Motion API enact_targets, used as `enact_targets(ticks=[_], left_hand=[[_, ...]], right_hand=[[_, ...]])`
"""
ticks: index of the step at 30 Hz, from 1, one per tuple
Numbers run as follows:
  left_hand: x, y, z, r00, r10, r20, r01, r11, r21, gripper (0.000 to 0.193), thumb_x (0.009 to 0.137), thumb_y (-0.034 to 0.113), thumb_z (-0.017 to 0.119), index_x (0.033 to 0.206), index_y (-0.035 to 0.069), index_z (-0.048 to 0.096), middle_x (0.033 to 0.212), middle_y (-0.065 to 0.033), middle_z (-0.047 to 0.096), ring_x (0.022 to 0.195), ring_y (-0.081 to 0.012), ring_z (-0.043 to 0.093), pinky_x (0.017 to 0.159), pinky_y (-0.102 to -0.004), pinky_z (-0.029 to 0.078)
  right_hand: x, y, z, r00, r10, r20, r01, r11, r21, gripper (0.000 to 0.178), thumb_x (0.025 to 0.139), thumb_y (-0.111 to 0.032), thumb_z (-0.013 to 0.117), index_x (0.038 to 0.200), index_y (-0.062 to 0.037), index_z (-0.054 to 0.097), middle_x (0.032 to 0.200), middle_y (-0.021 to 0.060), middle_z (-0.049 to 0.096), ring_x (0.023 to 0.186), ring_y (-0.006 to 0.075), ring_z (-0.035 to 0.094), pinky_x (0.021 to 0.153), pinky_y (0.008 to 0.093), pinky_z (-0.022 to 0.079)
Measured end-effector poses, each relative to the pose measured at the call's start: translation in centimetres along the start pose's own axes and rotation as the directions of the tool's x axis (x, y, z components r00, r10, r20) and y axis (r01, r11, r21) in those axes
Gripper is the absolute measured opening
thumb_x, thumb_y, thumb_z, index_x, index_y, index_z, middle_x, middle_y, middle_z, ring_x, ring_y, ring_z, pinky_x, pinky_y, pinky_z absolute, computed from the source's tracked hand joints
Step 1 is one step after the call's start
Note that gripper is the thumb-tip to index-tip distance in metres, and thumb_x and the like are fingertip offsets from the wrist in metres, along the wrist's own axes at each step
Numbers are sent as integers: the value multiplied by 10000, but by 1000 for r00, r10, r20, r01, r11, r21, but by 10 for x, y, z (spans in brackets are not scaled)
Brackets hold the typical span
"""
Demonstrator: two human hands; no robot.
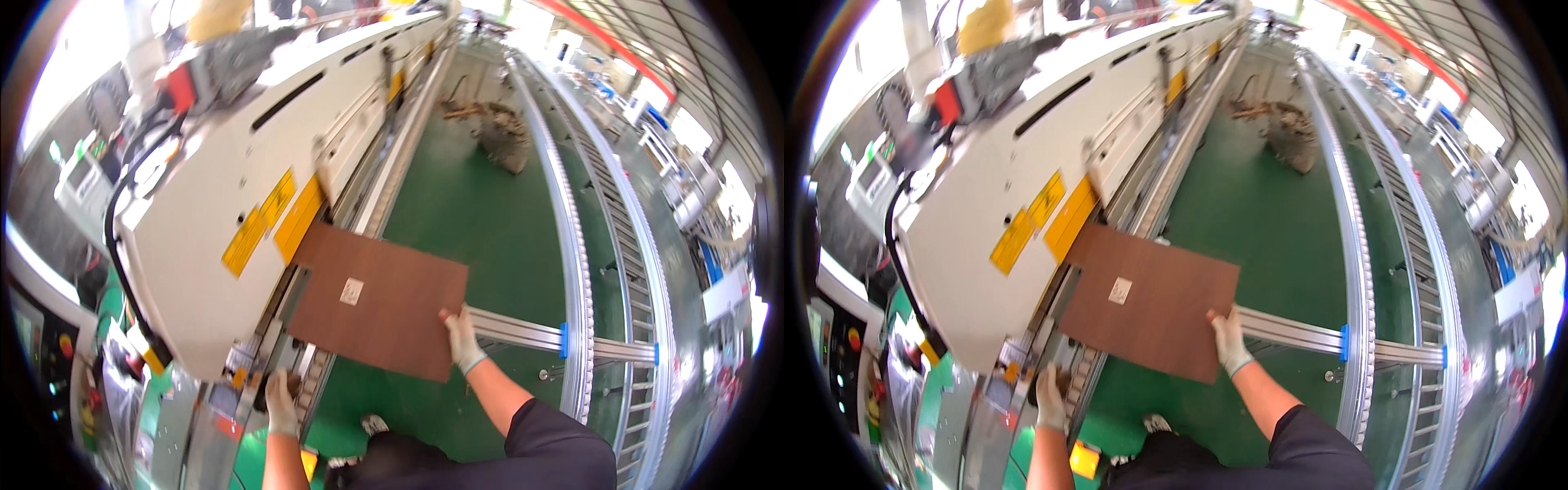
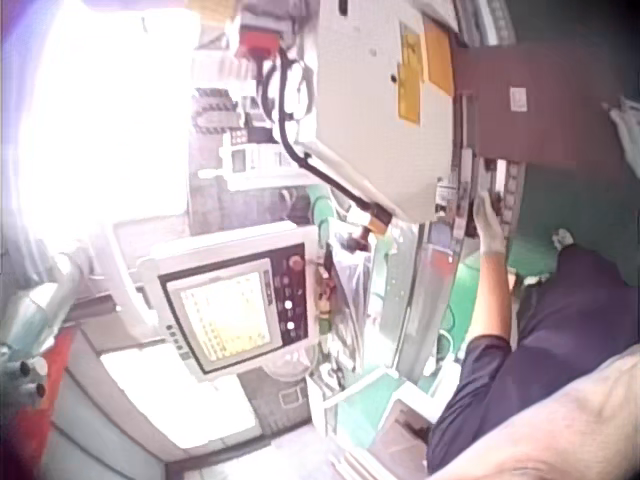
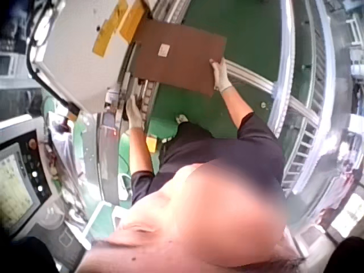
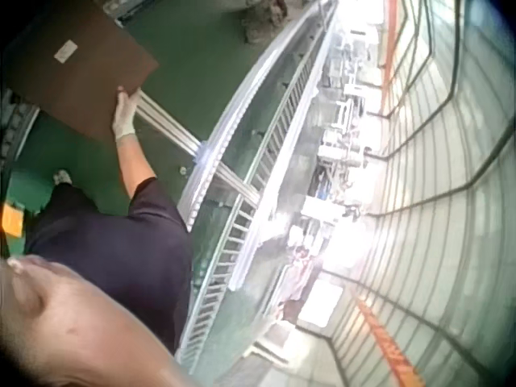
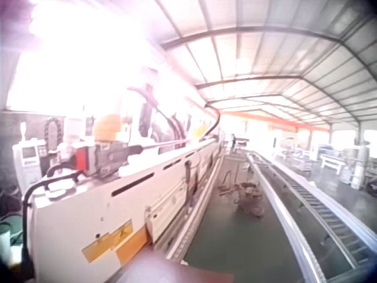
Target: The person picks up wooden panels from a stack and feeds them one by one into an edge-banding or processing machine, then holds and inspects a small cylindrical component by hand.
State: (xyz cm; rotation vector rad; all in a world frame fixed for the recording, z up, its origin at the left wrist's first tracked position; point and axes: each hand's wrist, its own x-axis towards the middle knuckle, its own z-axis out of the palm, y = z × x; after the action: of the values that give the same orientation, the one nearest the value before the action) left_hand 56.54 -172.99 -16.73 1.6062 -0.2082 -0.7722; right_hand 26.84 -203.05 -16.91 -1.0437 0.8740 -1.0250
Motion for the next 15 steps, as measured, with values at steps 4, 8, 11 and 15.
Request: enact_targets(ticks=[4,8,11,15], left_hand=[[-29,-11,-13,985,138,-108,-128,987,97,348,1060,322,523,942,21,651,863,-79,676,785,-176,627,696,-318,479],[-45,-50,-52,927,370,-66,-300,835,461,270,994,229,587,976,-18,695,924,-194,709,855,-298,677,816,-393,531],[-88,-31,-52,925,380,-4,-252,622,741,277,968,247,623,1063,4,718,979,-202,736,925,-381,704,843,-435,553],[-124,-62,-77,894,449,-2,-220,442,870,354,963,284,630,1141,-13,706,1021,-224,732,962,-407,698,867,-451,555]], right_hand=[[-40,18,5,996,-12,-90,10,1000,-23,588,975,17,524,1532,-44,345,1365,102,573,1183,200,571,1072,358,457],[-77,8,25,955,268,-124,-263,963,54,615,970,18,522,1545,-45,314,1238,84,614,980,186,646,864,318,552],[-109,43,32,916,402,13,-402,913,65,591,977,-33,533,1538,-19,345,1145,78,637,871,195,661,750,327,567],[-160,85,73,679,619,395,-536,785,-309,564,1012,-160,559,1526,-1,392,1174,96,652,945,198,664,801,334,566]])
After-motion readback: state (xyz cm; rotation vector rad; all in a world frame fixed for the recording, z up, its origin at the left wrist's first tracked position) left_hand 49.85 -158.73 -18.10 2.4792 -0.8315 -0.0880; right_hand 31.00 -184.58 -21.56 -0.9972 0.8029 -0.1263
